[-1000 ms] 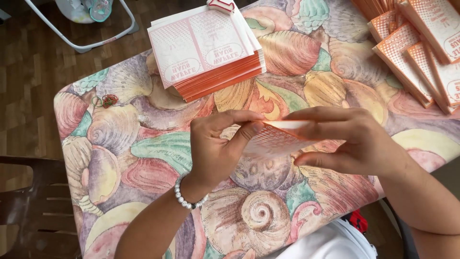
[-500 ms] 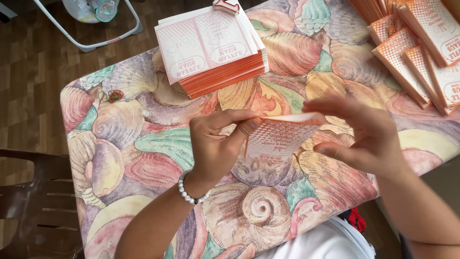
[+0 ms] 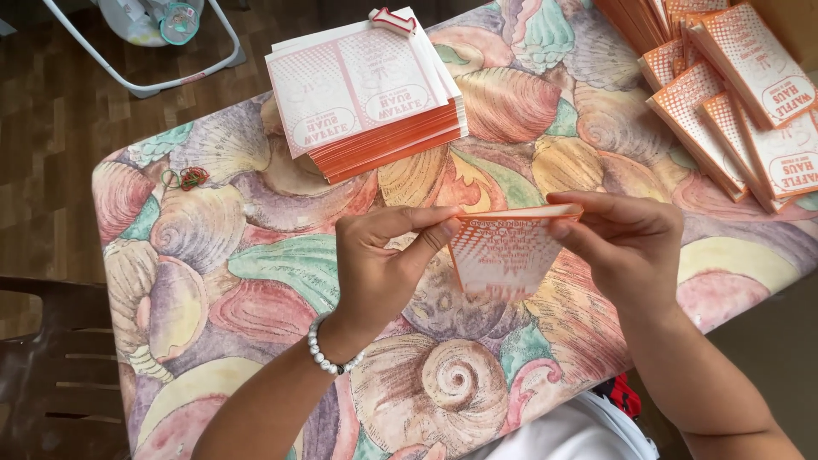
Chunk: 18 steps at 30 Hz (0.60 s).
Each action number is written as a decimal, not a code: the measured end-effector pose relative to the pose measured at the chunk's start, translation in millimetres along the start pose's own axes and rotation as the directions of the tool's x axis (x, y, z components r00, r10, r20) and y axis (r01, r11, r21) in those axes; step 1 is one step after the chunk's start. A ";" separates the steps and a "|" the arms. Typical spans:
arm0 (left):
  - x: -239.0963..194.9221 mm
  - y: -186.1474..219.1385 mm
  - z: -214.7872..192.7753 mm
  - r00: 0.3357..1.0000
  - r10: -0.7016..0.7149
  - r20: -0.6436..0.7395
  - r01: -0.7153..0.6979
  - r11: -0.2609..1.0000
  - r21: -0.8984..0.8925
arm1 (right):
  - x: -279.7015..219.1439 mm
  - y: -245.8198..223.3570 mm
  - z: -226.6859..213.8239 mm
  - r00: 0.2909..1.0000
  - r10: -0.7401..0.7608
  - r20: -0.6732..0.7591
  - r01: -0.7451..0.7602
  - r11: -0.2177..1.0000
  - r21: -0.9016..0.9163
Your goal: Folding flat paper sheets into bags and stacking them on a table.
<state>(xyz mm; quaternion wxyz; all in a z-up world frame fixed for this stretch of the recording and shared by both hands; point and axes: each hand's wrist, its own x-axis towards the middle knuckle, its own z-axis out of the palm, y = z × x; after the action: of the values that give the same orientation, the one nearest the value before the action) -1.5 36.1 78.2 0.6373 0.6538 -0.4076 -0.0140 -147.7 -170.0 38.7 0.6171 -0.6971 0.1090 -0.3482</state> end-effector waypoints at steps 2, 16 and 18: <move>-1.6 -2.9 0.7 1.000 0.015 -0.001 -0.015 1.000 0.020 | 1.0 -1.2 -0.5 1.000 -0.017 -0.002 0.017 1.000 -0.014; -0.7 8.3 -3.0 0.999 0.042 0.006 -0.043 0.997 0.057 | -3.1 -0.4 -11.5 0.998 -0.063 0.025 0.061 0.997 0.042; -0.9 6.9 -3.2 0.999 0.054 0.004 -0.054 0.998 0.012 | -2.8 -7.2 -9.8 0.987 -0.126 0.096 0.130 0.991 -0.038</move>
<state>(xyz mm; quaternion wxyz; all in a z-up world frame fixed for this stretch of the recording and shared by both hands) -3.9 40.2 84.1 0.6328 0.6462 -0.4265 0.0045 -157.9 -174.5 44.4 0.5823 -0.7316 0.0428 -0.3519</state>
